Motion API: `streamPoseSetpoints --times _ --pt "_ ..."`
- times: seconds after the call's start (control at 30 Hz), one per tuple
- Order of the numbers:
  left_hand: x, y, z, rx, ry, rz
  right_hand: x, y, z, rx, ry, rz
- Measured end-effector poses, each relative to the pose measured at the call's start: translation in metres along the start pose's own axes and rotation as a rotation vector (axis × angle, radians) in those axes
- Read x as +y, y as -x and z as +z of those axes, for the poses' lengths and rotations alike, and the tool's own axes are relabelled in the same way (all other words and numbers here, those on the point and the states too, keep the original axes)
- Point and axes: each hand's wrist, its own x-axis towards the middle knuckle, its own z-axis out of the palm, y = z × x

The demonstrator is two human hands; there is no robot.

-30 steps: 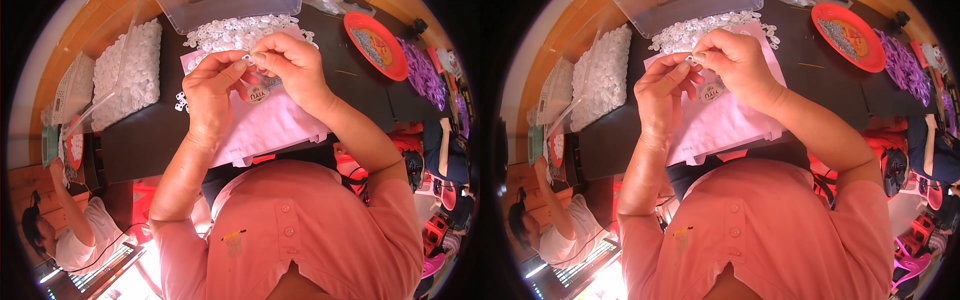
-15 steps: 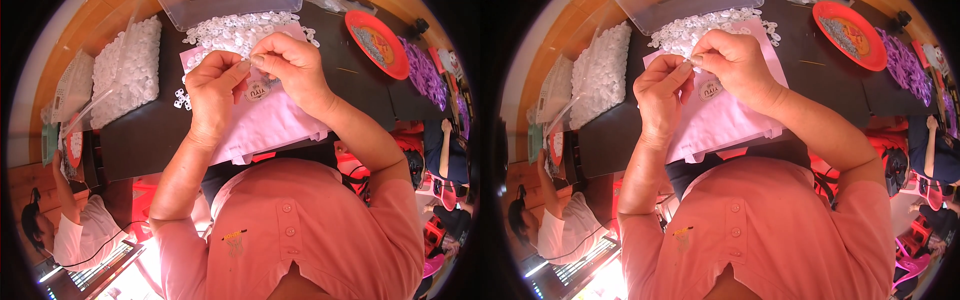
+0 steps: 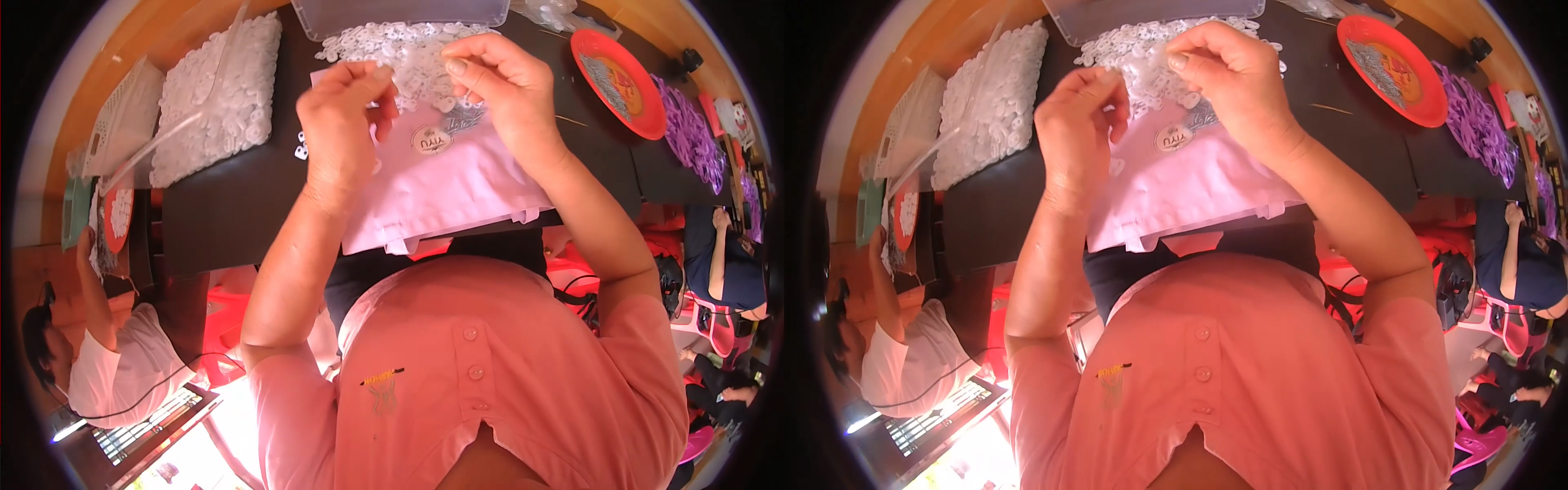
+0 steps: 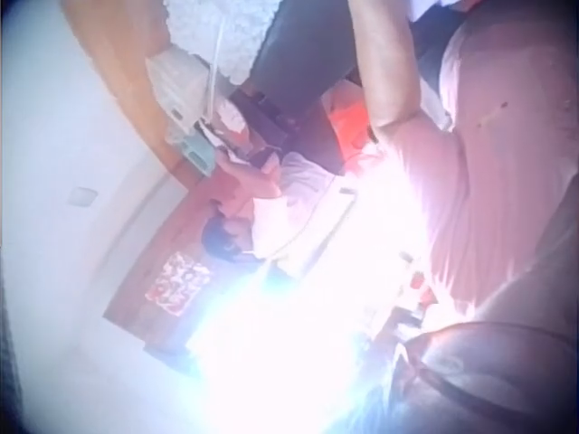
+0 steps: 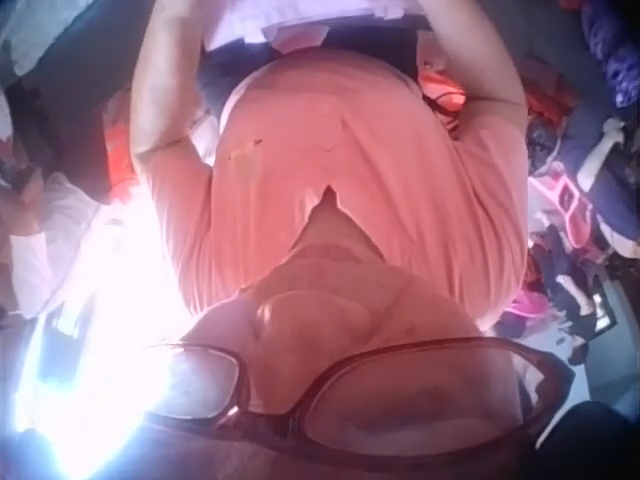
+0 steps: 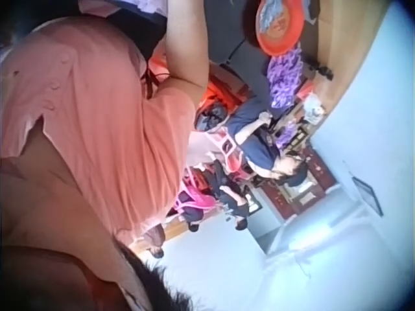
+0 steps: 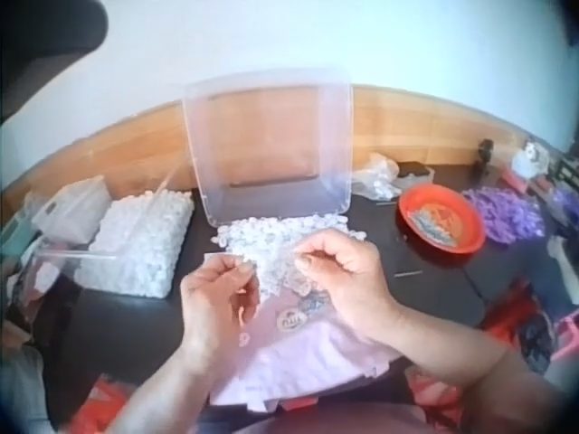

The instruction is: Manually joining small white plastic ring-like components together on a workbench.

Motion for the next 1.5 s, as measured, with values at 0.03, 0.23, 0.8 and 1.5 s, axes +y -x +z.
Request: streamPoseSetpoints --times 0.03,0.23,0.8,1.5 --pt "0.004 -0.006 -0.005 -0.009 0.044 0.061 -0.003 0.0 -0.001 -0.016 0.067 0.01" --pt "0.023 -0.016 -0.024 0.03 0.156 0.245 -0.014 -0.001 0.012 -0.438 0.374 -0.051" --pt "0.015 -0.014 -0.027 0.051 0.122 0.243 0.01 0.009 0.056 -0.724 0.975 -0.532" --pt "0.018 -0.014 -0.021 0.09 0.207 0.15 0.016 -0.025 0.04 -0.427 0.28 0.054"
